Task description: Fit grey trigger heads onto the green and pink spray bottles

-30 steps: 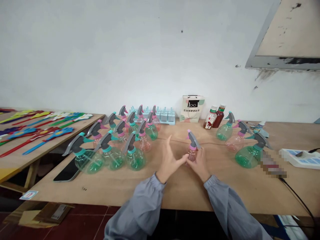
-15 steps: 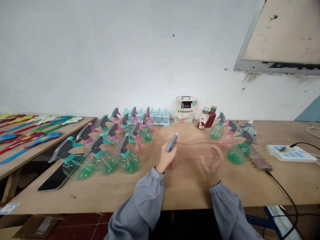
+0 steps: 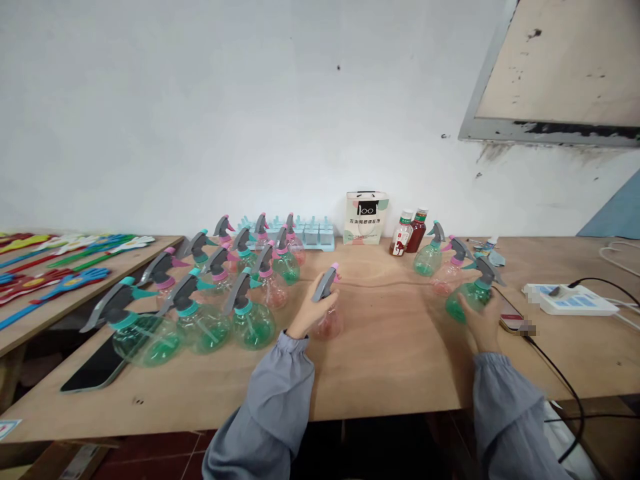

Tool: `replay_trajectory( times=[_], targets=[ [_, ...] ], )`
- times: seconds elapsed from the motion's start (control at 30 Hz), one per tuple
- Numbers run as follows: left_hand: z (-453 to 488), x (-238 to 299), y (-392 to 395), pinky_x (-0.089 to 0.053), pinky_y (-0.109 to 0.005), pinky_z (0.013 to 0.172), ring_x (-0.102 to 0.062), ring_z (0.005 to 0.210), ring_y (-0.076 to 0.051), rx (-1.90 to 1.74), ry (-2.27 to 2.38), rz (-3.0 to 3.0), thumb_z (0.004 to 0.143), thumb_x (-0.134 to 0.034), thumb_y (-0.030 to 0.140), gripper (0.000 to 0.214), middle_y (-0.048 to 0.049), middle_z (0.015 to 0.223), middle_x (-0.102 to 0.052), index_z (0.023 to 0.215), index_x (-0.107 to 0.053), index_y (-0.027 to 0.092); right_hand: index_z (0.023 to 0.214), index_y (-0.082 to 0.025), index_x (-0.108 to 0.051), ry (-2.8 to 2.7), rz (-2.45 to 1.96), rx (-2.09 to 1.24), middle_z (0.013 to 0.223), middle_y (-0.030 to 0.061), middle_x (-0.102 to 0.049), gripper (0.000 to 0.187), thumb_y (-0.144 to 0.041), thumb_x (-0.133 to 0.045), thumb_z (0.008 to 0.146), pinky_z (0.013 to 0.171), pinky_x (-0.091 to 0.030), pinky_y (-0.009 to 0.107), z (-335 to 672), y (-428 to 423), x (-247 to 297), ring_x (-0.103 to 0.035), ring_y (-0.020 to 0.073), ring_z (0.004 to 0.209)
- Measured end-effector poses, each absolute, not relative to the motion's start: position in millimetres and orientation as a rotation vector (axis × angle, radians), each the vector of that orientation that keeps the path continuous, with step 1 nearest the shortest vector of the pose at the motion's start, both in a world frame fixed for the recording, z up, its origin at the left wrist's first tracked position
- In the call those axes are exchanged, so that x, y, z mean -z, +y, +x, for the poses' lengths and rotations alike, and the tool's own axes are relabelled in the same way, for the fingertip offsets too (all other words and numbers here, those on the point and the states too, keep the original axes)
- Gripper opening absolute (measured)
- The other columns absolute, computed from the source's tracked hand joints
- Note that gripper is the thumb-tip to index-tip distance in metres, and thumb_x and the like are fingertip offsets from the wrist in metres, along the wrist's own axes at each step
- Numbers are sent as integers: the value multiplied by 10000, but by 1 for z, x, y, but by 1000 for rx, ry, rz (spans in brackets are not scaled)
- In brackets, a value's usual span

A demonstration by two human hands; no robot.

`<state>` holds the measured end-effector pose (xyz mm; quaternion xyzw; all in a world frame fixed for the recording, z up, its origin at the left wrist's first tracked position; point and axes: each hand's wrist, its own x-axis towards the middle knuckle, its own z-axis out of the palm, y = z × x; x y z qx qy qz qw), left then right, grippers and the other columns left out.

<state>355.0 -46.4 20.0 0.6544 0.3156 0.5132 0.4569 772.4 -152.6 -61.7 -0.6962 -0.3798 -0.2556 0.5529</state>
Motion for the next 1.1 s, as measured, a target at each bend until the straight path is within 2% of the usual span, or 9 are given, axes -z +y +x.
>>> replay_trajectory(
  times=[0.1, 0.17, 0.23, 0.33, 0.5, 0.67, 0.77, 0.9, 1.1],
  targets=[
    [349, -17, -43, -427, -216, 576, -510, 591, -91, -1317, 793, 1656, 719, -700, 253, 368, 9, 824, -648, 1081, -658, 207, 1247, -117, -535, -942, -1665, 553, 1150, 215, -584, 886, -821, -604, 715, 977, -439, 621, 732, -144, 68, -547, 386, 1126],
    [346, -17, -40, -466, -231, 653, -583, 686, -117, -1373, 790, 1656, 727, -685, 258, 313, -17, 885, -690, 1033, -673, 194, 1251, -114, -533, -1021, -1655, 504, 1142, 213, -590, 878, -810, -616, 723, 970, -456, 589, 698, -139, 72, -554, 372, 1109],
    [345, -19, -38, -488, -251, 728, -640, 815, -157, -1396, 773, 1623, 720, -674, 260, 301, -39, 926, -724, 1012, -689, 185, 1264, -134, -523, -1149, -1601, 430, 1155, 191, -590, 823, -782, -605, 764, 978, -465, 563, 663, -130, 73, -562, 350, 1112],
    [344, -26, -39, -495, -269, 724, -675, 898, -198, -1284, 718, 1497, 702, -657, 262, 374, -72, 976, -761, 1063, -702, 177, 1265, -170, -515, -1277, -1518, 287, 1134, 150, -593, 732, -740, -590, 812, 975, -479, 534, 622, -110, 71, -567, 326, 1102],
    [351, -39, -46, -491, -249, 699, -676, 812, -175, -1079, 579, 1340, 606, -639, 166, 292, -60, 909, -773, 886, -723, 179, 1312, -170, -491, -1324, -1463, 148, 1178, 149, -563, 713, -682, -611, 830, 984, -479, 525, 594, -83, 70, -554, 315, 1121],
    [357, -42, -46, -396, -185, 484, -537, 549, -94, -1011, 707, 967, 494, -588, 175, 103, -4, 618, -636, 596, -598, 161, 1343, -189, -494, -1293, -1470, 158, 1176, 133, -558, 703, -658, -620, 835, 1020, -449, 536, 590, -83, 75, -531, 312, 1142],
    [355, -42, -46, -403, -175, 470, -541, 545, -90, -996, 721, 934, 484, -592, 173, 151, 4, 622, -619, 634, -603, 163, 1364, -183, -486, -1295, -1470, 132, 1184, 135, -550, 711, -657, -607, 848, 1034, -441, 531, 588, -86, 75, -523, 311, 1158],
    [352, -47, -49, -447, -194, 501, -619, 615, -123, -953, 677, 971, 551, -677, 219, 222, -12, 679, -660, 764, -638, 172, 1380, -184, -471, -1298, -1470, 118, 1222, 143, -540, 729, -663, -605, 847, 1049, -431, 537, 588, -86, 74, -510, 316, 1192],
    [355, -47, -56, -375, -177, 414, -591, 532, -105, -1058, 694, 917, 643, -772, 529, 405, 12, 589, -595, 689, -592, 170, 1378, -167, -478, -1287, -1463, 81, 1231, 154, -541, 747, -672, -606, 844, 1063, -426, 538, 588, -88, 73, -513, 317, 1195]
  ],
)
